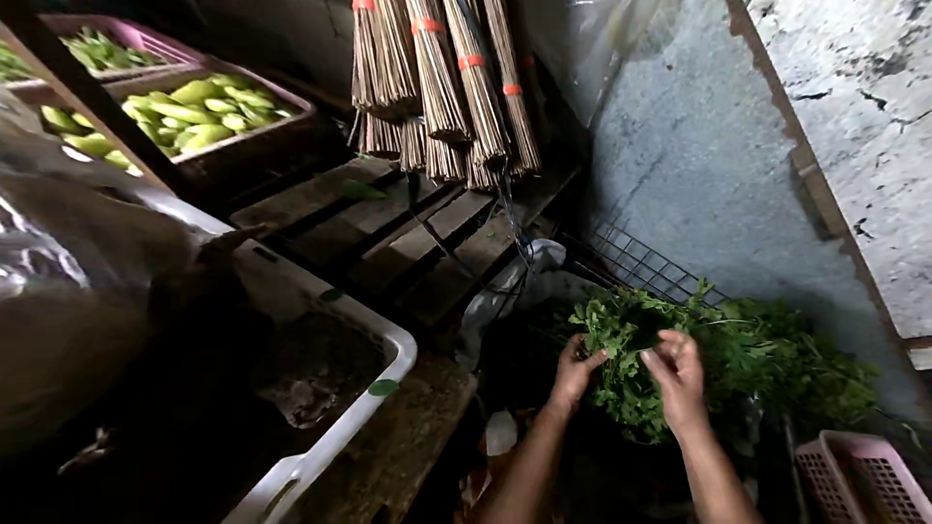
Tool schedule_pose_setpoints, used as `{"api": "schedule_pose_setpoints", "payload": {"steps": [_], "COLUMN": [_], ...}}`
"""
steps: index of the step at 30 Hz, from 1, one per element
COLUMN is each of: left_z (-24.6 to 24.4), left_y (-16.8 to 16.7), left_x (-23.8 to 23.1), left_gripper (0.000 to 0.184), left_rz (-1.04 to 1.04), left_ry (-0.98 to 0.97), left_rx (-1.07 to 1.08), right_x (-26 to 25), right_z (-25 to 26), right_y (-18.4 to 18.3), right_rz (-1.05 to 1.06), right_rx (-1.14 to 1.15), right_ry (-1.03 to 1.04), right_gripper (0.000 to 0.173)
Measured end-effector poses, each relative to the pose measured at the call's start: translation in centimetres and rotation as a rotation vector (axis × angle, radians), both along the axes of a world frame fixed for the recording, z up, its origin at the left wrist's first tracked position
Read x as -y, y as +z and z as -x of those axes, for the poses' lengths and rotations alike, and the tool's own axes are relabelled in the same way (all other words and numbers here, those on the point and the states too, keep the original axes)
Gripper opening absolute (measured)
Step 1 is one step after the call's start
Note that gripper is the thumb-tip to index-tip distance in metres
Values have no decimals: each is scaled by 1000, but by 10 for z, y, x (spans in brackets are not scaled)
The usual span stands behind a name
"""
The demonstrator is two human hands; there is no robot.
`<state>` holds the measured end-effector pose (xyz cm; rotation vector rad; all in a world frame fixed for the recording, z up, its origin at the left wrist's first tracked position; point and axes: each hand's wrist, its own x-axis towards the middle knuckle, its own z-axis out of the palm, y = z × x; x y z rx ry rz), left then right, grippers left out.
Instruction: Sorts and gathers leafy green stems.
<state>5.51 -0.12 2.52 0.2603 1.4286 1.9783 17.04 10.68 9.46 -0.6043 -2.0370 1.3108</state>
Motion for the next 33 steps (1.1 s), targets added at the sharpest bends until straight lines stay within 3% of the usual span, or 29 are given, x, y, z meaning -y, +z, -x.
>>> {"api": "schedule_pose_setpoints", "payload": {"steps": [5,9,12,20,29,33], "left_z": [-3,-3,-4,-1,2,3], "left_y": [7,4,8,13,9,9], "left_x": [0,2,2,4,1,1], "left_gripper": [53,54,42,37,37,36], "left_rz": [54,10,-46,-45,-49,-77], "left_ry": [-10,-43,-58,133,260,257], "left_rx": [61,91,129,420,441,421], "right_x": [9,16,16,0,-18,-27], "right_z": [5,12,13,-2,-7,-16], "right_y": [2,3,2,-16,-15,-10], "right_rz": [16,-32,-19,159,263,256], "right_rx": [153,202,164,-130,-327,-252], "right_ry": [162,96,58,-100,-164,-172], "right_gripper": [52,31,15,26,24,21]}}
